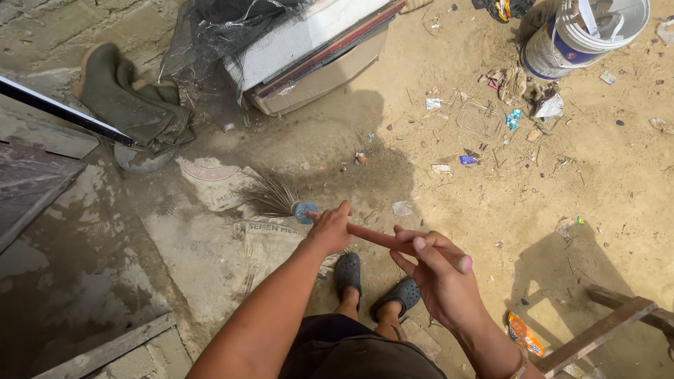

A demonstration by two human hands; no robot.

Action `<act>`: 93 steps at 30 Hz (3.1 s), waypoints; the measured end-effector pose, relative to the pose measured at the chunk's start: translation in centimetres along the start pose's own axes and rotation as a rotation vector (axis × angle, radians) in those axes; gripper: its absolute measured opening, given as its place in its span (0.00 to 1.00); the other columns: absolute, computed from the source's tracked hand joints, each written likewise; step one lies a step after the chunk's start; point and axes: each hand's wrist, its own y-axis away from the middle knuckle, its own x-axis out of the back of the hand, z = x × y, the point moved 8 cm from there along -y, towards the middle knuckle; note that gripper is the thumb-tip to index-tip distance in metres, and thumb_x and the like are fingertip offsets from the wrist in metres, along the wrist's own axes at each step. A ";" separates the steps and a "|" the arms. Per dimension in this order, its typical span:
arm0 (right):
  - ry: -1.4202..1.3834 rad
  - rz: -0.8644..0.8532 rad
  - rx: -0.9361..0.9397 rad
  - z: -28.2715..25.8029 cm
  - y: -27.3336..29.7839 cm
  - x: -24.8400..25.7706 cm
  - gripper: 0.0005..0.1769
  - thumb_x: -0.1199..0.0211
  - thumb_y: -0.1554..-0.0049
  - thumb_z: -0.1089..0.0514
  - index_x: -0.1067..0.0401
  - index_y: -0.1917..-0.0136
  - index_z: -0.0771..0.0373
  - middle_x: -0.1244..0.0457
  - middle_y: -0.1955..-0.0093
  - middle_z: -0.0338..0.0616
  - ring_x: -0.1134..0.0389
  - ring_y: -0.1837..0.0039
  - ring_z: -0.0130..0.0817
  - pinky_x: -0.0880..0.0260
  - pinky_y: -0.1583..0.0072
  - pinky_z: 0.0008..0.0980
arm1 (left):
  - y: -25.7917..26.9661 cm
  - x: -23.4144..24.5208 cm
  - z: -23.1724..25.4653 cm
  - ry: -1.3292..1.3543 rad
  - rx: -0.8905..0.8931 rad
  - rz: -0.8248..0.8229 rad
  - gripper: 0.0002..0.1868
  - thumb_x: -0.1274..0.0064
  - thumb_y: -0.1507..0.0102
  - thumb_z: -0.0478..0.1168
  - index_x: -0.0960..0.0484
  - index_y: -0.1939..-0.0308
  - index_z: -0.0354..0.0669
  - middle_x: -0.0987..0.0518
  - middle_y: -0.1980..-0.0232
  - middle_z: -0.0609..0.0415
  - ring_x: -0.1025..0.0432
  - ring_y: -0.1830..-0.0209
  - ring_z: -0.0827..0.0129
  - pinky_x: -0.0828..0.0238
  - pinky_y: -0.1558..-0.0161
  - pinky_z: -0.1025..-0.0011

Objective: Sweep dirt and debris from an outdoor concrete and dirt area into a dustpan.

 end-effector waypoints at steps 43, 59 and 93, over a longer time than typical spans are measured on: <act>0.834 -0.565 0.218 -18.5 -10.0 -3.3 0.22 0.45 0.34 0.56 0.26 0.65 0.72 0.37 0.66 0.43 0.34 0.54 0.32 0.34 0.31 0.37 | -9.6 2.5 15.2 0.396 -0.031 0.266 0.07 0.51 0.41 0.28 0.19 0.62 0.40 0.17 0.57 0.42 0.24 0.52 0.47 0.32 0.50 0.50; 0.289 -0.605 0.286 -42.2 -10.9 9.9 0.28 0.46 0.28 0.57 0.33 0.71 0.63 0.39 0.67 0.44 0.39 0.51 0.42 0.38 0.28 0.53 | -13.7 6.2 38.5 0.446 -0.201 0.452 0.17 0.38 0.44 0.53 0.21 0.69 0.43 0.18 0.72 0.48 0.20 0.69 0.53 0.27 0.59 0.57; 2.612 -0.320 -0.704 -19.7 -6.4 7.2 0.48 0.61 0.35 0.62 0.69 0.19 0.08 0.29 0.47 0.46 0.24 0.48 0.42 0.23 0.44 0.45 | -12.9 -12.0 25.8 0.276 -0.235 0.149 0.16 0.42 0.39 0.34 0.28 0.50 0.33 0.26 0.46 0.37 0.33 0.37 0.44 0.54 0.24 0.50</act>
